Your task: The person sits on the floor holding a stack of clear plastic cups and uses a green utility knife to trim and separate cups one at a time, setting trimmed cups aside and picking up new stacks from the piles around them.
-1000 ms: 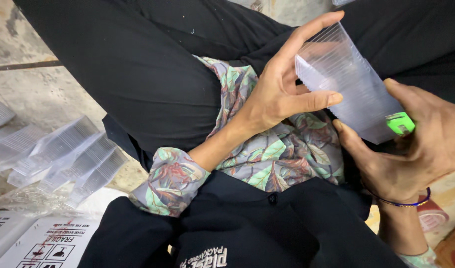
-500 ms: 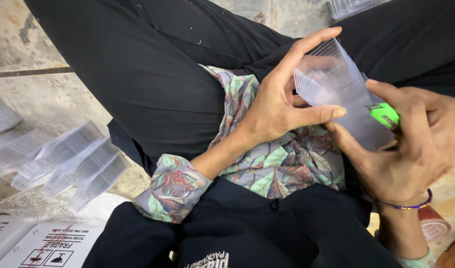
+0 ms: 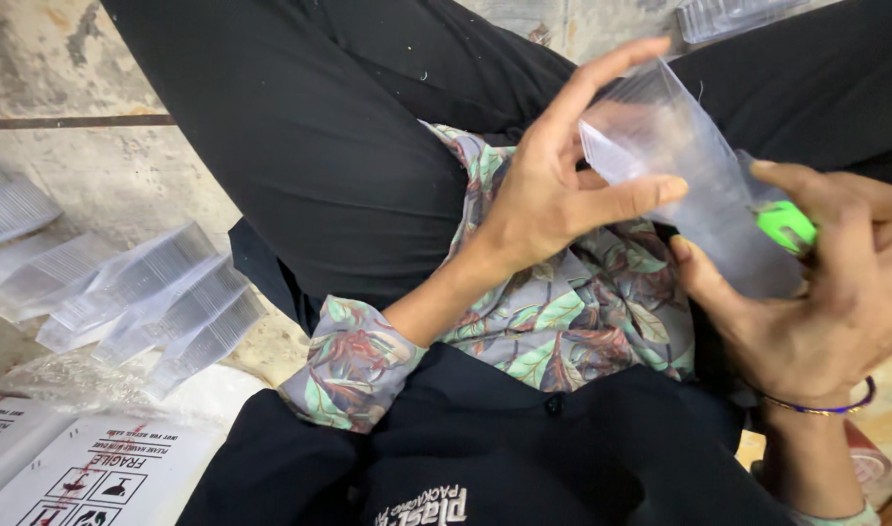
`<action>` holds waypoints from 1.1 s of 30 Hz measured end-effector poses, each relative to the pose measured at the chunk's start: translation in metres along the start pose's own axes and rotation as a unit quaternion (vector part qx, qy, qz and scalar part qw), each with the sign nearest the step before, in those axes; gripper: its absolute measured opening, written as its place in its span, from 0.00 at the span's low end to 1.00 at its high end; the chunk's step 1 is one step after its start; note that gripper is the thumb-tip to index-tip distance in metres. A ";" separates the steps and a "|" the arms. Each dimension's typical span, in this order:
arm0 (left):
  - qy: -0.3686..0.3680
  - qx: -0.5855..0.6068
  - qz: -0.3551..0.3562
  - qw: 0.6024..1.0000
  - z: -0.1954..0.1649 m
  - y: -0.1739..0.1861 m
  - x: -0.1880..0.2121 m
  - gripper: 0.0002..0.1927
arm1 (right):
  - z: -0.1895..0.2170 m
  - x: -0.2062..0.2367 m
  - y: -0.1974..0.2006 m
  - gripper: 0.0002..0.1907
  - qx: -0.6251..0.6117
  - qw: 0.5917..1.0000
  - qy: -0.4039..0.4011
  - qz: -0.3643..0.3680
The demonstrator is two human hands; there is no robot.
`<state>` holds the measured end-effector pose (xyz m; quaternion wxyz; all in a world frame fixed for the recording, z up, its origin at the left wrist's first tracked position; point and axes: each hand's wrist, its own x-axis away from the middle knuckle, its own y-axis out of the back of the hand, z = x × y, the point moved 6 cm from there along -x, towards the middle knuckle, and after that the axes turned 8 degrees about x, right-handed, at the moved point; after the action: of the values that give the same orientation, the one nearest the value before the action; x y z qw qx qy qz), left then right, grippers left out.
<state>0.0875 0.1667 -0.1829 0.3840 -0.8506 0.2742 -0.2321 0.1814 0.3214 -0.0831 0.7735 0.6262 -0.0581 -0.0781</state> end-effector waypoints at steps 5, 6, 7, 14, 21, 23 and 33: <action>0.020 -0.057 -0.028 0.998 0.007 -0.007 0.005 0.40 | 0.009 -0.004 0.003 0.32 0.033 0.999 0.011 0.006; 0.020 -0.062 -0.029 0.997 0.007 -0.007 0.006 0.40 | 0.010 -0.005 0.003 0.32 0.043 0.999 0.016 0.003; 0.020 -0.068 -0.030 0.997 0.008 -0.007 0.007 0.39 | 0.011 -0.005 0.004 0.33 0.054 0.998 0.021 -0.001; 0.009 0.000 -0.036 0.999 0.002 0.003 0.008 0.37 | 0.010 0.002 0.001 0.31 0.037 0.999 0.035 -0.006; 0.013 -0.008 -0.006 1.000 -0.002 0.004 0.016 0.38 | 0.008 0.007 0.002 0.34 0.007 0.999 0.034 -0.001; 0.015 -0.006 0.003 1.000 -0.004 0.002 0.015 0.38 | 0.007 0.006 0.003 0.35 -0.005 1.000 0.026 0.007; 0.032 -0.063 0.004 0.997 -0.007 -0.008 0.018 0.38 | 0.014 0.002 0.007 0.33 0.020 0.999 0.023 -0.012</action>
<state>0.0988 0.1558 -0.1688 0.3215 -0.8643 0.3039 -0.2395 0.1809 0.3087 -0.0736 0.7608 0.6441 -0.0339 -0.0718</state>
